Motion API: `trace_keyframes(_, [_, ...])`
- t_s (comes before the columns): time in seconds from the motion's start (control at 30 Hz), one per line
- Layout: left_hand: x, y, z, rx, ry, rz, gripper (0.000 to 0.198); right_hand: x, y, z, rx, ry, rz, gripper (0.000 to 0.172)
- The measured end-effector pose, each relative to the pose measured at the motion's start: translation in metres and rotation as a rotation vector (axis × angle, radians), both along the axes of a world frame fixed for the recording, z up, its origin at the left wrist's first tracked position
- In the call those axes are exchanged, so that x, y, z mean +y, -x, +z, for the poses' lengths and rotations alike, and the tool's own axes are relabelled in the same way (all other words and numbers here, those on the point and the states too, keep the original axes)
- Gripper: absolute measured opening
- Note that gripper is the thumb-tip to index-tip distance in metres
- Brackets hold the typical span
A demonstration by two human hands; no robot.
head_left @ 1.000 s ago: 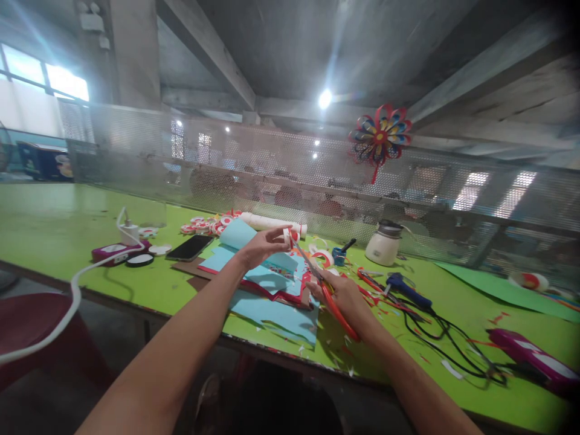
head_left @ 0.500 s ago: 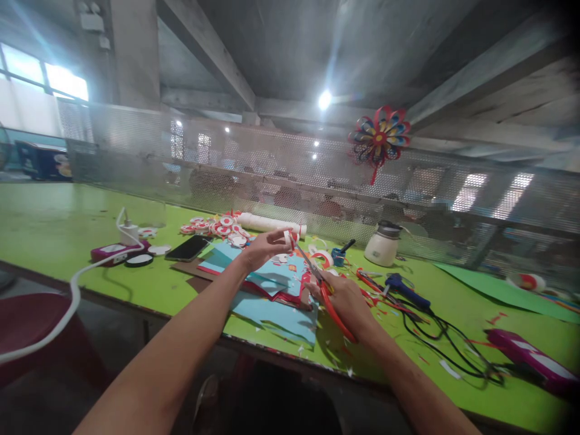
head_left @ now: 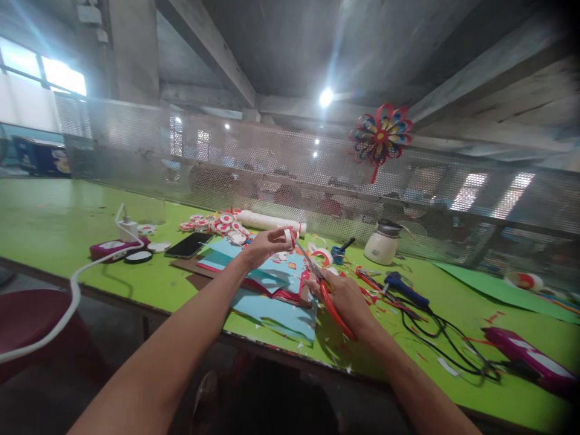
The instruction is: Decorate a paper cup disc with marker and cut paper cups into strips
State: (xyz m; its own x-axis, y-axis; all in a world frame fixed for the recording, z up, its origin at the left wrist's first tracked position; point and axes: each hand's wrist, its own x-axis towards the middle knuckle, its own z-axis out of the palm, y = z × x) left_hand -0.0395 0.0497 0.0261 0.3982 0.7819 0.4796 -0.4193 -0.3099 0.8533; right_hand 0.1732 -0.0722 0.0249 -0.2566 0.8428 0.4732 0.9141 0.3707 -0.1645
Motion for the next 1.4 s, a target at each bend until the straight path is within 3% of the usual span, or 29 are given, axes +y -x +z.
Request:
trace_keyframes(0.83, [-0.003, 0.000, 0.001, 0.066, -0.001, 0.038, 0.066, 0.005, -0.004, 0.000, 0.004, 0.028, 0.001, 0.041])
trace_keyframes(1.4, [0.000, 0.004, 0.001, 0.043, 0.074, 0.023, 0.064, 0.014, -0.009, -0.005, 0.138, 0.083, 0.045, 0.043])
